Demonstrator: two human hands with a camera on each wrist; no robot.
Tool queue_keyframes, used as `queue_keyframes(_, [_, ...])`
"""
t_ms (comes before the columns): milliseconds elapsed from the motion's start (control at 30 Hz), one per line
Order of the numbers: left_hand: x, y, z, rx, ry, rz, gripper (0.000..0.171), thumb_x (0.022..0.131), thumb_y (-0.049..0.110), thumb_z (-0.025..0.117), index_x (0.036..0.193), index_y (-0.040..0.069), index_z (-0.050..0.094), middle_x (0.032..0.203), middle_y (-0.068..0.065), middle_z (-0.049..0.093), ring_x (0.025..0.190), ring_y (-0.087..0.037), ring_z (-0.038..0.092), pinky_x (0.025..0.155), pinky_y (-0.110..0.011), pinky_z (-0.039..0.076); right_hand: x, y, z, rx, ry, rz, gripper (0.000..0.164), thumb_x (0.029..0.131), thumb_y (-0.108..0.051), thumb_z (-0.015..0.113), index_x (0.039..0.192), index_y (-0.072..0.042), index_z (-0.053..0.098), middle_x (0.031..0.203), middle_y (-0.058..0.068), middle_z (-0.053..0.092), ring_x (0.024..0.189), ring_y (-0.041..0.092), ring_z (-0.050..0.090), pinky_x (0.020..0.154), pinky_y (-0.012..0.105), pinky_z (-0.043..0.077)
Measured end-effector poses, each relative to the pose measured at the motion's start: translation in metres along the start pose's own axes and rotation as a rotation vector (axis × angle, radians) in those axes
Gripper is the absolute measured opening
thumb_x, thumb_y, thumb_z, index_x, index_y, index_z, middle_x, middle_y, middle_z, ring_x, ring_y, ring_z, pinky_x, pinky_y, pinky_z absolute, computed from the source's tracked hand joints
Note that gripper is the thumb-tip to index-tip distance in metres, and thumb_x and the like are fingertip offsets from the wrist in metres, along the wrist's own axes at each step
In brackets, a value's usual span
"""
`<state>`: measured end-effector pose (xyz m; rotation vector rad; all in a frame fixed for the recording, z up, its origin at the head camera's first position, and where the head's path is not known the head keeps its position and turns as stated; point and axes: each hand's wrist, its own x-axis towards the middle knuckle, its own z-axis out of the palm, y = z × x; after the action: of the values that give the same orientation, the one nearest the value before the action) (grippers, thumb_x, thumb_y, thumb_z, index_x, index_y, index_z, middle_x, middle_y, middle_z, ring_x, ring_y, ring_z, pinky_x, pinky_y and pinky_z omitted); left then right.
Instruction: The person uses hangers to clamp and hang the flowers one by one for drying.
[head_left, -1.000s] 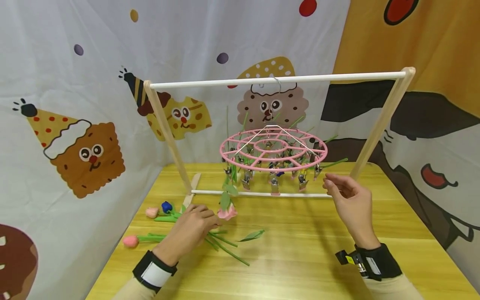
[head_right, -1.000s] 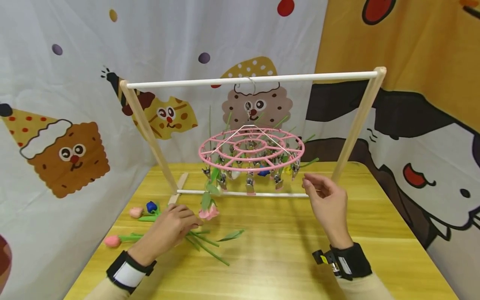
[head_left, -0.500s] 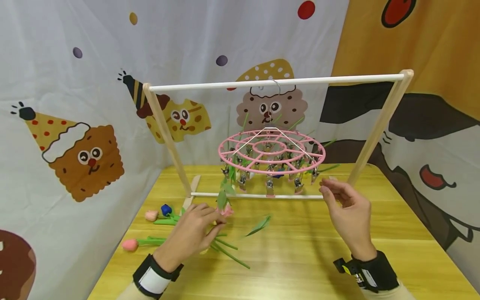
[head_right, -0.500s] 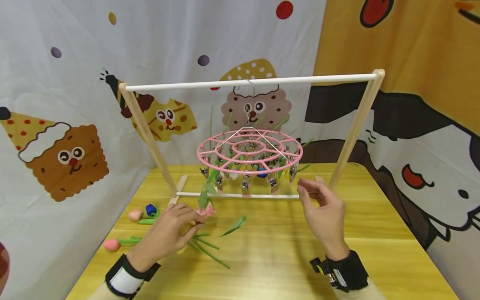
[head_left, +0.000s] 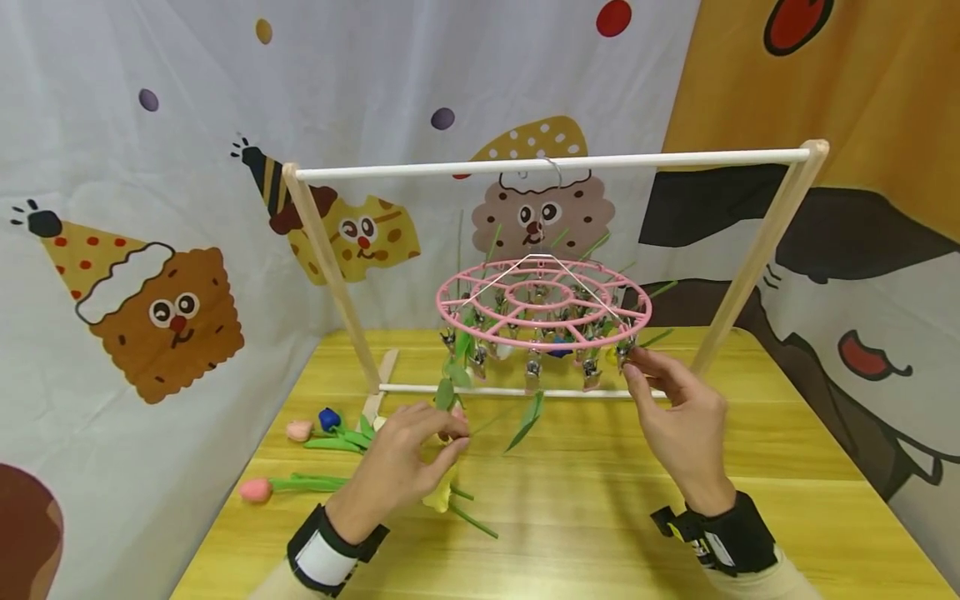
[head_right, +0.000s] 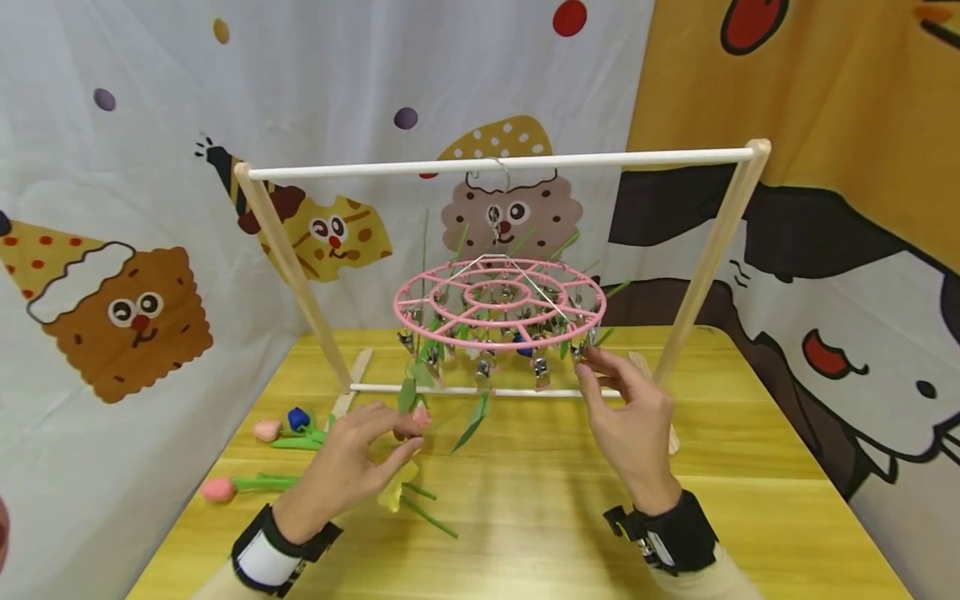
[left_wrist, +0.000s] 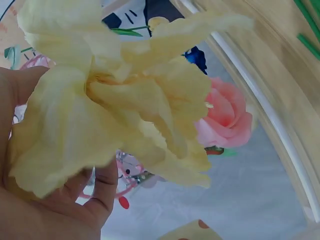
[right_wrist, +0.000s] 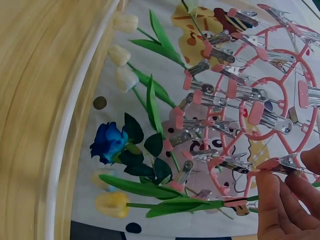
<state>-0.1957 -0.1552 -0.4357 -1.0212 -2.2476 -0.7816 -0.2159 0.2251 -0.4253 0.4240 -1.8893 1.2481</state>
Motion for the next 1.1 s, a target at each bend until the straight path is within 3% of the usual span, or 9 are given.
queue_keyframes(200, [0.008,0.007,0.004,-0.135,0.006,-0.022,0.011,0.103,0.007,0.090,0.111,0.013,0.086,0.102,0.003,0.084,0.090,-0.007,0.077,0.079,-0.029,0.069,0.004,-0.005,0.003,-0.003,-0.027,0.030,0.042,0.103,0.010,0.082,0.144,0.000,0.080,0.117,0.026,0.086,0.100,-0.012,0.077,0.092,0.005,0.061])
queue_keyframes(400, [0.018,0.017,0.010,-0.222,0.001,-0.025,0.012,0.102,0.003,0.090,0.110,0.010,0.085,0.103,-0.001,0.085,0.090,-0.009,0.080,0.080,-0.024,0.071,0.008,-0.012,0.004,0.040,-0.092,0.071,0.047,0.108,0.005,0.079,0.152,-0.010,0.077,0.114,0.019,0.086,0.094,0.000,0.079,0.092,0.007,0.062])
queue_keyframes(700, [0.023,0.029,0.023,-0.259,0.020,-0.036,0.004,0.105,0.009,0.088,0.108,0.008,0.086,0.099,-0.003,0.087,0.086,-0.010,0.082,0.078,-0.025,0.071,0.008,-0.014,0.005,0.088,-0.141,0.075,0.038,0.109,0.008,0.076,0.145,-0.003,0.080,0.111,0.019,0.084,0.094,0.006,0.080,0.084,0.010,0.064])
queue_keyframes(900, [0.025,0.033,0.033,-0.288,0.025,-0.041,0.008,0.101,0.001,0.090,0.106,0.007,0.086,0.096,-0.006,0.088,0.083,-0.010,0.084,0.077,-0.020,0.070,0.009,-0.013,0.001,0.152,-0.211,0.105,0.034,0.110,0.004,0.076,0.143,-0.005,0.081,0.108,0.003,0.086,0.093,0.003,0.082,0.080,0.016,0.067])
queue_keyframes(1100, [0.028,0.039,0.039,-0.310,0.045,-0.067,0.010,0.099,0.000,0.091,0.105,0.005,0.085,0.097,-0.008,0.089,0.081,-0.010,0.085,0.076,-0.016,0.068,0.011,-0.015,0.001,0.208,-0.243,0.139,0.025,0.106,0.007,0.081,0.131,0.003,0.082,0.108,-0.014,0.085,0.095,0.007,0.084,0.082,0.017,0.068])
